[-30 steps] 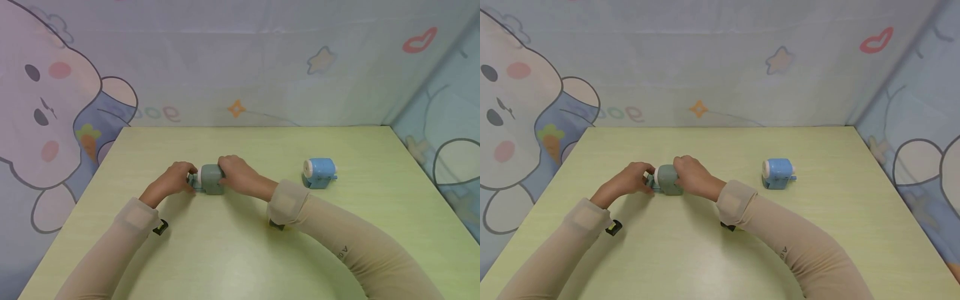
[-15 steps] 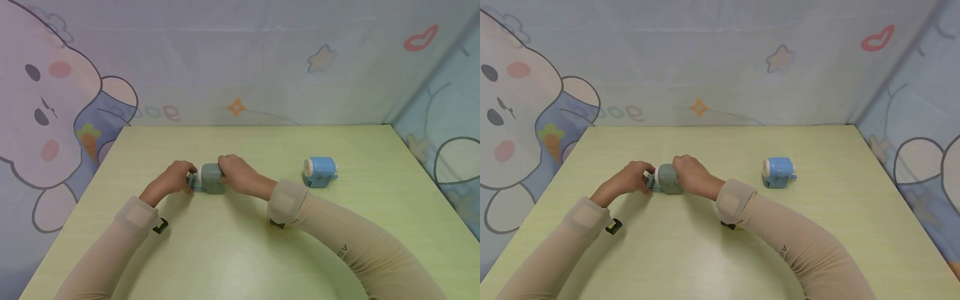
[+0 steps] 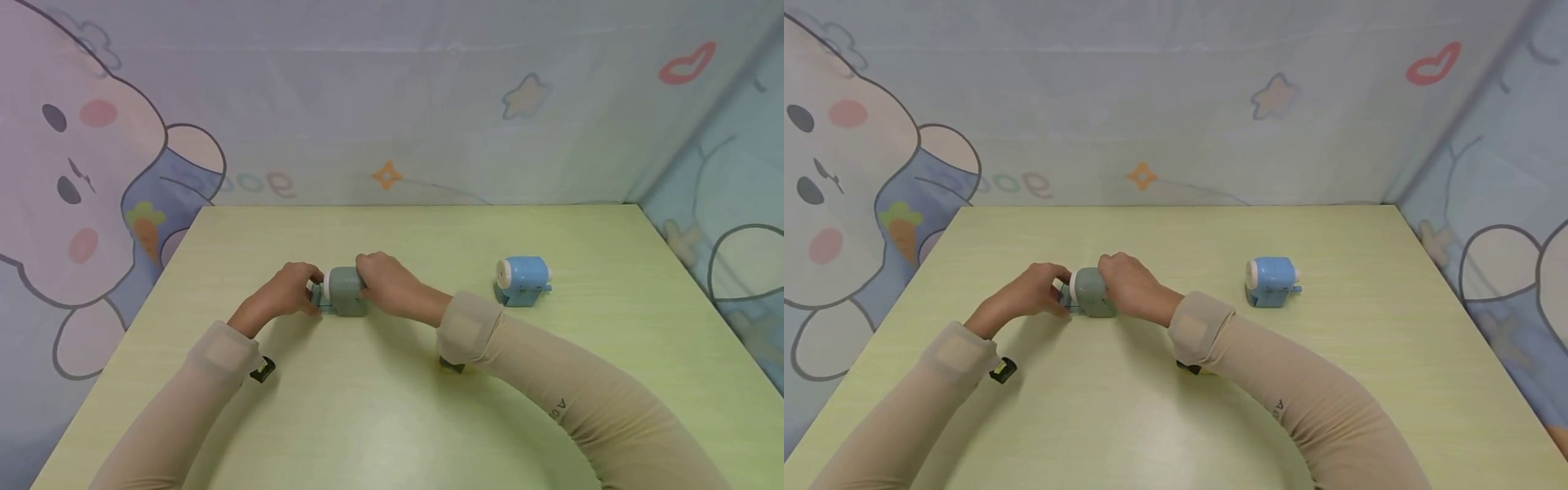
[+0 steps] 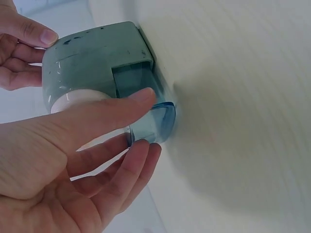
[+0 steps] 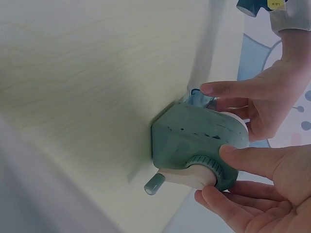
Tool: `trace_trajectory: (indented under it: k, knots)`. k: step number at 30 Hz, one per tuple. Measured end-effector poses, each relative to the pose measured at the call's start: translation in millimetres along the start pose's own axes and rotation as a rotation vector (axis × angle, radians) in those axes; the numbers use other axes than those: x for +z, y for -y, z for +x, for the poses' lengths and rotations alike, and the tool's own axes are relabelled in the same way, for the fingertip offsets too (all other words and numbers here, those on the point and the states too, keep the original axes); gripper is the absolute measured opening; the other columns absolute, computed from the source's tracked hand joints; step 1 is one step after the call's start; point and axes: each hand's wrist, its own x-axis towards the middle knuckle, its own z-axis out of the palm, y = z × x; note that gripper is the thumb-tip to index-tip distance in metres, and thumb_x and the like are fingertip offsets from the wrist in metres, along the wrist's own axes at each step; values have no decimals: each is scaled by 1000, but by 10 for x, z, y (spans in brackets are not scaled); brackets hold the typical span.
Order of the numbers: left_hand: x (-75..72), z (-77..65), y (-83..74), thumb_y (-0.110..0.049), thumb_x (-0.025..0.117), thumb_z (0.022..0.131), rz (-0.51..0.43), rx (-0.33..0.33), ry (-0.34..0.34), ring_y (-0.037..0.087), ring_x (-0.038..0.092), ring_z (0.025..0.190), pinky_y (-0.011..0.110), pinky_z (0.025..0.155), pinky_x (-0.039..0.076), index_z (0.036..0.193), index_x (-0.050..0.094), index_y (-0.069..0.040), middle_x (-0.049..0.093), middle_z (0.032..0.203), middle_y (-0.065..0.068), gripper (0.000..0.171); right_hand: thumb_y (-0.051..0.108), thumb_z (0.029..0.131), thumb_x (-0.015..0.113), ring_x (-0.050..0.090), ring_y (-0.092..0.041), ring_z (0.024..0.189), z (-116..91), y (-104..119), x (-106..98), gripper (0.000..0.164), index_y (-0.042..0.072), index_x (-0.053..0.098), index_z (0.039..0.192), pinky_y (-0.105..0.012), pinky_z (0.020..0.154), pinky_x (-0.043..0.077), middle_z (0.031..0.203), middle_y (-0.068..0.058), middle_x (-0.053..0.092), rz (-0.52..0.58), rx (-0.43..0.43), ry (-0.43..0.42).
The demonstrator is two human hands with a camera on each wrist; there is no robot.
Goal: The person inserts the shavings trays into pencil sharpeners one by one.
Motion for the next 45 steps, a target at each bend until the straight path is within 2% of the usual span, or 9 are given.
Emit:
trace_trajectory:
  k: [6, 13, 21, 32, 38, 45]
  knots:
    - [36, 33, 0, -3, 82, 62, -23, 2, 6, 19, 61, 80, 29, 68, 50, 107, 57, 1, 58, 105, 12, 51, 11, 79, 71, 53, -17, 82, 0, 2, -2, 26, -1, 53, 93, -25, 69, 47, 87, -8, 56, 4, -12, -3]
    - [67, 55, -2, -7, 84, 60, 7, 37, -9, 17, 60, 75, 29, 67, 50, 103, 57, 1, 58, 102, 11, 51, 10, 79, 71, 53, -16, 82, -3, 3, 0, 25, 0, 52, 92, -24, 69, 47, 86, -7, 55, 14, -20, -9]
    - [73, 60, -17, -9, 84, 60, 12, 40, -12, 14, 59, 74, 29, 67, 50, 103, 57, 1, 58, 101, 11, 52, 11, 79, 71, 54, -16, 81, 0, 3, -6, 25, 1, 52, 91, -24, 68, 47, 85, -7, 55, 3, -21, -7]
    - [99, 57, -31, -10, 85, 59, -34, 46, -34, 16, 60, 76, 30, 70, 50, 106, 54, -1, 57, 102, 11, 57, 11, 79, 71, 54, -16, 80, 1, -10, -11, 25, 1, 52, 91, -24, 67, 46, 85, -7, 55, 3, -31, -9]
    - [122, 61, -37, -10, 85, 59, -77, 61, -42, 13, 59, 76, 30, 70, 50, 110, 52, -1, 56, 103, 10, 62, 11, 79, 71, 54, -16, 83, 4, -22, 1, 25, 1, 52, 92, -23, 68, 47, 87, -7, 56, -10, -31, -11]
    - [138, 75, -40, -16, 86, 58, -19, 104, -73, 12, 57, 72, 31, 67, 49, 105, 53, -3, 58, 96, 8, 59, 12, 79, 71, 54, -17, 83, -5, -12, -2, 25, 2, 52, 92, -24, 68, 47, 87, -7, 56, -11, -16, -6]
